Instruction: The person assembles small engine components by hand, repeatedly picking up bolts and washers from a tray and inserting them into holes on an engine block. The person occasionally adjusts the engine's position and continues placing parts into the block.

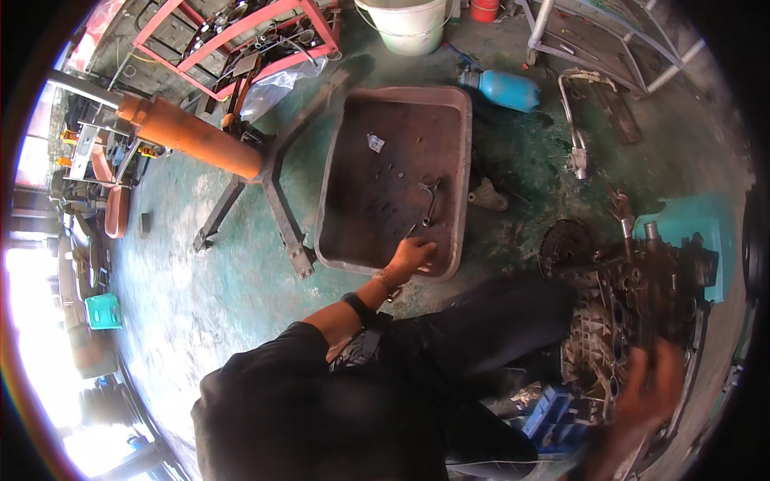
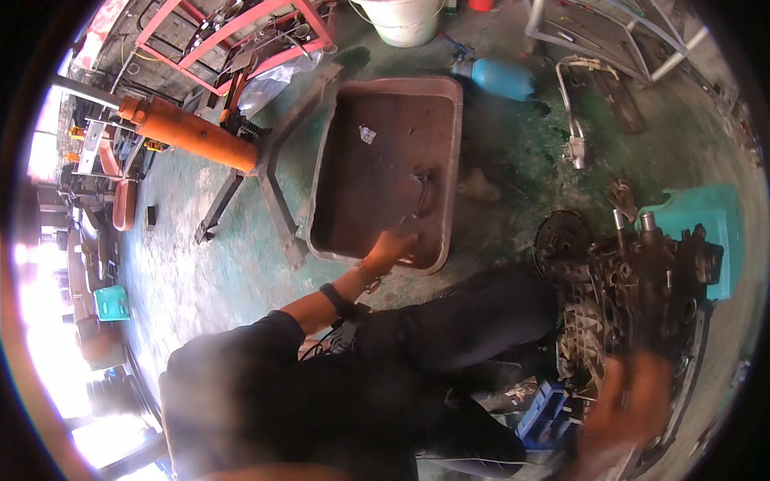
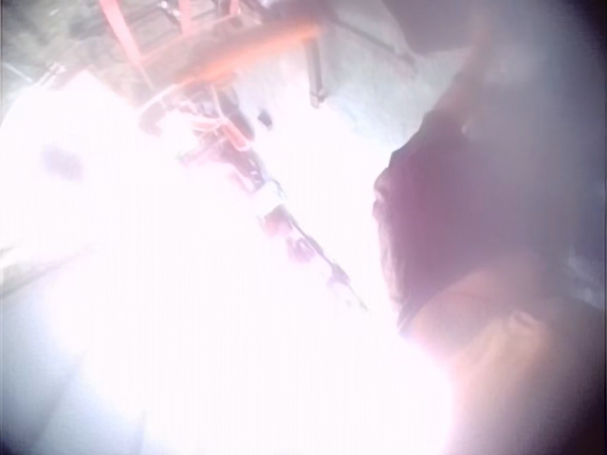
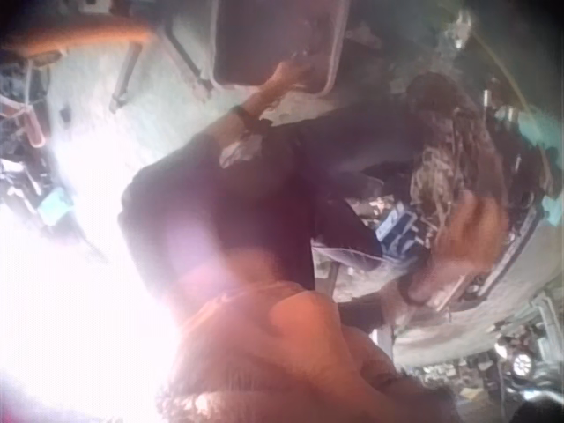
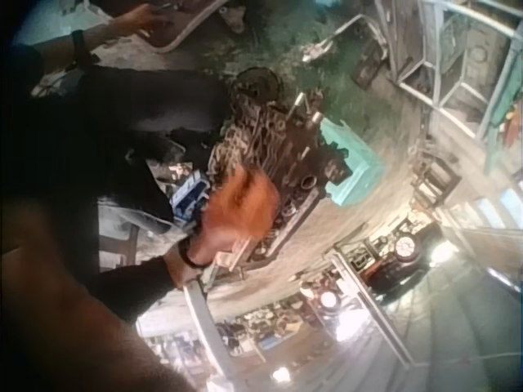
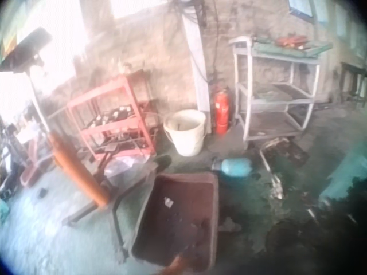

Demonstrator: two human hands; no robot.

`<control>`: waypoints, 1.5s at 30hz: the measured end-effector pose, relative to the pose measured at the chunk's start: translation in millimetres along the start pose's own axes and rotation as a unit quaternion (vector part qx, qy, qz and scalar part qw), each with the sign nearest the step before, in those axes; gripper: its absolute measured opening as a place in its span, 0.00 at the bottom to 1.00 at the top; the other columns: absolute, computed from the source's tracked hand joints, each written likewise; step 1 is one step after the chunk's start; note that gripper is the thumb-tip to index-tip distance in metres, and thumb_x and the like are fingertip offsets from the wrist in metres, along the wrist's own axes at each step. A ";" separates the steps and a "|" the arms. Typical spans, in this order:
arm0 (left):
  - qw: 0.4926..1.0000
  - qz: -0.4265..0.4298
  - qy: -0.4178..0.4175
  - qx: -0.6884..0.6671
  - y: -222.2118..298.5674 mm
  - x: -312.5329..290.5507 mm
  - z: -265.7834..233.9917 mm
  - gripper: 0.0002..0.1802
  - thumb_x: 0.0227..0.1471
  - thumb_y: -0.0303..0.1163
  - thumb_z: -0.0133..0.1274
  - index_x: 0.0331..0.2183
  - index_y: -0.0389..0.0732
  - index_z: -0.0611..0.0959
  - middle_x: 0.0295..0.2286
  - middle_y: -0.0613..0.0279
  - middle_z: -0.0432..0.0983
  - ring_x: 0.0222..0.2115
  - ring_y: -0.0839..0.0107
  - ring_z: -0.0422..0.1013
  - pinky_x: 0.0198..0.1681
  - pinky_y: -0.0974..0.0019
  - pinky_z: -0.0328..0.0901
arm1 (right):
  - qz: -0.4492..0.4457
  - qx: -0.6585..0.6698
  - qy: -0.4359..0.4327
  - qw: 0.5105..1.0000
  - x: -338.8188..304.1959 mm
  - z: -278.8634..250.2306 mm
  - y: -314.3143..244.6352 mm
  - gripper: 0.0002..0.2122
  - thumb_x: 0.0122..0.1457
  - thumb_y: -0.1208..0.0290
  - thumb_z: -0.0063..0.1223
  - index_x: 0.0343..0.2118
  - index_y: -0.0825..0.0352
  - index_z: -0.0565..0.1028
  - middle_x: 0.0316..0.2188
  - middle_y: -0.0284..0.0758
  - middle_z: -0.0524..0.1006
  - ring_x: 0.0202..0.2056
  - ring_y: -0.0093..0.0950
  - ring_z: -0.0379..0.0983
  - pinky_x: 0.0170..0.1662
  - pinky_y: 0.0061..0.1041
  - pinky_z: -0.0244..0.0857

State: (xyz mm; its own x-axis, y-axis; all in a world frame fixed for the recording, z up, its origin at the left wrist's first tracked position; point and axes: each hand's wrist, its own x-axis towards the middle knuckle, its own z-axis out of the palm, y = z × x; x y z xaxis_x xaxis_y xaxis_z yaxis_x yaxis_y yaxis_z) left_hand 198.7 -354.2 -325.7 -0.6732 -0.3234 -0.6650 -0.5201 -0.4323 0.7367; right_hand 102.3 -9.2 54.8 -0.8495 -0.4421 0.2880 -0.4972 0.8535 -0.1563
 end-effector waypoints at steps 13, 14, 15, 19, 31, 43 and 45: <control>0.825 -0.043 -0.439 -0.353 106.2 -64.2 76.8 0.28 0.66 0.54 0.40 0.47 0.38 0.78 0.36 0.58 0.76 0.35 0.68 0.73 0.29 0.66 0.68 | -0.105 0.242 -0.130 0.956 54.4 122.4 -87.7 0.11 0.52 0.80 0.60 0.39 0.73 0.77 0.32 0.44 0.77 0.30 0.45 0.75 0.33 0.37 0.69; 0.815 -0.041 -0.443 -0.372 107.1 -62.1 73.5 0.27 0.66 0.52 0.42 0.47 0.38 0.78 0.37 0.58 0.76 0.35 0.69 0.73 0.29 0.67 0.68 | -0.098 0.242 -0.114 0.959 52.8 119.6 -83.2 0.11 0.52 0.80 0.61 0.40 0.73 0.77 0.33 0.44 0.77 0.31 0.45 0.75 0.33 0.36 0.69; 0.828 -0.025 -0.430 -0.359 106.8 -58.6 69.3 0.25 0.65 0.51 0.44 0.47 0.38 0.78 0.37 0.58 0.76 0.35 0.69 0.73 0.29 0.67 0.67 | -0.083 0.242 -0.104 0.961 50.1 113.4 -77.1 0.12 0.53 0.79 0.61 0.40 0.73 0.77 0.34 0.45 0.77 0.31 0.45 0.76 0.34 0.36 0.69; 0.878 0.001 -0.333 -0.343 93.9 -26.8 40.9 0.16 0.62 0.37 0.51 0.46 0.37 0.78 0.35 0.57 0.77 0.32 0.68 0.73 0.29 0.65 0.68 | 0.016 0.124 -0.002 0.992 23.3 52.0 -37.9 0.11 0.56 0.77 0.59 0.42 0.72 0.78 0.37 0.43 0.78 0.36 0.39 0.77 0.36 0.32 0.70; 0.998 -0.046 0.031 0.006 -46.7 134.0 -102.1 0.20 0.52 0.12 0.44 0.48 0.30 0.77 0.28 0.53 0.77 0.24 0.64 0.77 0.26 0.62 0.76 | 0.194 -0.078 0.336 0.918 -61.7 -42.2 143.3 0.13 0.60 0.68 0.61 0.37 0.76 0.79 0.31 0.43 0.81 0.31 0.35 0.76 0.38 0.35 0.71; 0.973 0.136 0.067 0.176 -112.1 164.5 -146.1 0.16 0.50 0.14 0.48 0.43 0.29 0.79 0.27 0.53 0.78 0.24 0.63 0.78 0.24 0.62 0.74 | 0.266 -0.140 0.228 0.926 -86.4 -20.4 189.6 0.16 0.60 0.62 0.60 0.41 0.73 0.80 0.36 0.45 0.82 0.39 0.41 0.78 0.48 0.37 0.70; 0.949 0.172 0.083 0.249 -111.3 177.9 -157.3 0.15 0.50 0.16 0.48 0.42 0.30 0.80 0.26 0.53 0.79 0.23 0.64 0.78 0.23 0.63 0.73 | 0.256 -0.187 0.213 0.924 -88.3 -22.0 196.7 0.17 0.60 0.62 0.60 0.41 0.73 0.80 0.35 0.44 0.82 0.39 0.40 0.79 0.48 0.37 0.70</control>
State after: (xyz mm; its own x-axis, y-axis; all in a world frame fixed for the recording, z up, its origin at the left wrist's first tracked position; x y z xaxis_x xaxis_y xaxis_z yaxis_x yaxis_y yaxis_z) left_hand 219.6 -496.0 -545.4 -0.7777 -0.5195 -0.3540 -0.4964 0.1620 0.8528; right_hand 83.4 203.8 19.4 -0.7708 0.1259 0.6245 0.1132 0.9917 -0.0602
